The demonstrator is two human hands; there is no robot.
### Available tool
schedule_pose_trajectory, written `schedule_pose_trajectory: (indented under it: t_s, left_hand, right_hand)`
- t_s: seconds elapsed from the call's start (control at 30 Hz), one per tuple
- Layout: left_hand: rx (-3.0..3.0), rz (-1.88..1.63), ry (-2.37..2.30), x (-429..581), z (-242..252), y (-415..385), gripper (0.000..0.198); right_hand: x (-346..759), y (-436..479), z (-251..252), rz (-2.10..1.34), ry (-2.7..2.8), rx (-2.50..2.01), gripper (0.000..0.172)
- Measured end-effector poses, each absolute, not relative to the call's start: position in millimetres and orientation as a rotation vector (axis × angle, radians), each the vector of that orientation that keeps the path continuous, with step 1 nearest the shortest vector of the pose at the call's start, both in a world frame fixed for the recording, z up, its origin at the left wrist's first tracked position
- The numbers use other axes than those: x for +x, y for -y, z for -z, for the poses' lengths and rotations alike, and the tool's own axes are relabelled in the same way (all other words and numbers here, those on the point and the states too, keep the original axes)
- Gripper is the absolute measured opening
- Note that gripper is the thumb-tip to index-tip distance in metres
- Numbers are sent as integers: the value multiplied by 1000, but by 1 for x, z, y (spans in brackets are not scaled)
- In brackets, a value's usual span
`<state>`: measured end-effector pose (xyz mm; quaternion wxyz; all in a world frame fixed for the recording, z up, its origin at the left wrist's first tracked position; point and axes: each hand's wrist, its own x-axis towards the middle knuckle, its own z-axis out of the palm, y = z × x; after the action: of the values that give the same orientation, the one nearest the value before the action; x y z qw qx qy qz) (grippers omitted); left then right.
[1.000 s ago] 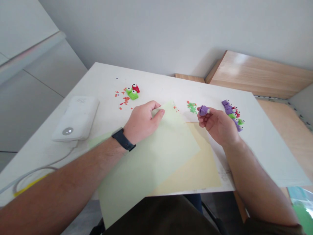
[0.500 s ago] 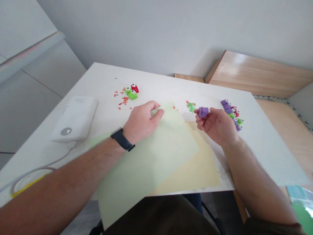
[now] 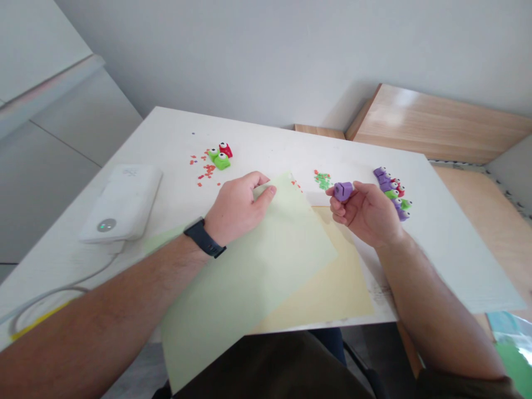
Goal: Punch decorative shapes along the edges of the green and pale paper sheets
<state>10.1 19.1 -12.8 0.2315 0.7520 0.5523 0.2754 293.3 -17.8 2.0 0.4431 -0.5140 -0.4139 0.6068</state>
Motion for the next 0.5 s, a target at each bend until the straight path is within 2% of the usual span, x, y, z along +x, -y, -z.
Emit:
schedule_pose_trajectory:
  t_s: [0.37,0.5]
  left_hand:
    - [2060,-742,-1517,11,12,-19,33]
    - [2061,-753,-1526,10,11,-19,34]
  right_hand:
    - [294,18,-2,-1544,1011,-1260,45]
    - [293,20,1,-1468,1067,-1285,40]
